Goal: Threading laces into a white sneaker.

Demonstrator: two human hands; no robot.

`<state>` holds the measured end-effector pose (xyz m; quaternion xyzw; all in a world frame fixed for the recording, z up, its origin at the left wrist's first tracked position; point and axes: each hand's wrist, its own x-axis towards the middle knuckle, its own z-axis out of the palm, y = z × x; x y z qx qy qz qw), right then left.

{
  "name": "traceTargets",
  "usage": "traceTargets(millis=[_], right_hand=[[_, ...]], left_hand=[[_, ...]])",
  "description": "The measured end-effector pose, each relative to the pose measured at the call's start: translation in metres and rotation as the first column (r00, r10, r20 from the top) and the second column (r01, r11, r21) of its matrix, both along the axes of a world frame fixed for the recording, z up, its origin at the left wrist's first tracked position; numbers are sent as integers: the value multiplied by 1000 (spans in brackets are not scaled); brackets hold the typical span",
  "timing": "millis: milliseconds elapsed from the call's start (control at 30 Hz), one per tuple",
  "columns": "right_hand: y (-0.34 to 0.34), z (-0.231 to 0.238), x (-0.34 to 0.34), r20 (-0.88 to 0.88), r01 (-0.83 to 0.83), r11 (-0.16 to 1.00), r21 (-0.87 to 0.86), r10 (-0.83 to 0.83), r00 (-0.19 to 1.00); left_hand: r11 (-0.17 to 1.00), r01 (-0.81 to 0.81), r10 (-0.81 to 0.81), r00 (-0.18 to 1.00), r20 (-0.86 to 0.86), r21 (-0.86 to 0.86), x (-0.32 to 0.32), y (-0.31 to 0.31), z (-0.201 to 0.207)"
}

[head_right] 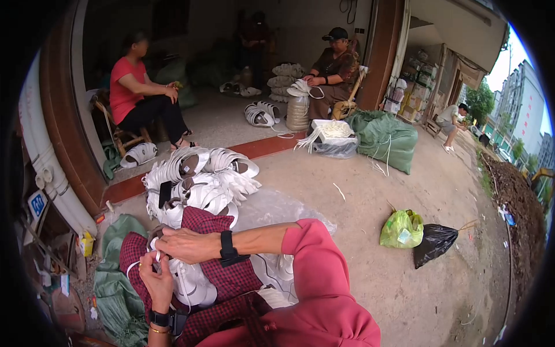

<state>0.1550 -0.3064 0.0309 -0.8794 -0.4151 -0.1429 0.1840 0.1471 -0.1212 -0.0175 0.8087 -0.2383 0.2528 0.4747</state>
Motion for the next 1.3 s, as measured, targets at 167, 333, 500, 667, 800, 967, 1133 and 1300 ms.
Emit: traceTargets(millis=[167, 333, 500, 667, 800, 967, 1133, 1300], right_hand=[[-19, 2, -7, 97, 134, 988, -79, -126, 987], [-117, 11, -6, 268, 378, 926, 3, -365, 892], [-212, 12, -36, 137, 629, 774, 72, -632, 763], [-301, -43, -29, 15, 819, 568, 80, -822, 569], [-258, -52, -24, -89, 756, 654, -24, -754, 650], [-131, 3, -18, 74, 530, 836, 143, -543, 837], [-43, 7, -18, -14, 253, 966, 55, -253, 967], [-26, -9, -23, -98, 275, 959, 65, -268, 958]], left_hand=[[950, 137, -180, 975, -132, -279, 10, 15, 5], [455, 94, -720, 624, -303, -886, 20, 36, 22], [262, 83, -765, 625, -154, -961, 50, 64, 40], [400, -95, -591, 733, -336, -912, 55, 105, 31], [954, -106, 260, 759, -597, 281, 48, 160, -12], [976, -151, 163, 984, -70, 157, 13, 111, 20], [937, 154, -175, 984, 41, 315, 18, 49, 47], [937, 253, -250, 967, -44, 241, 50, 34, 27]])
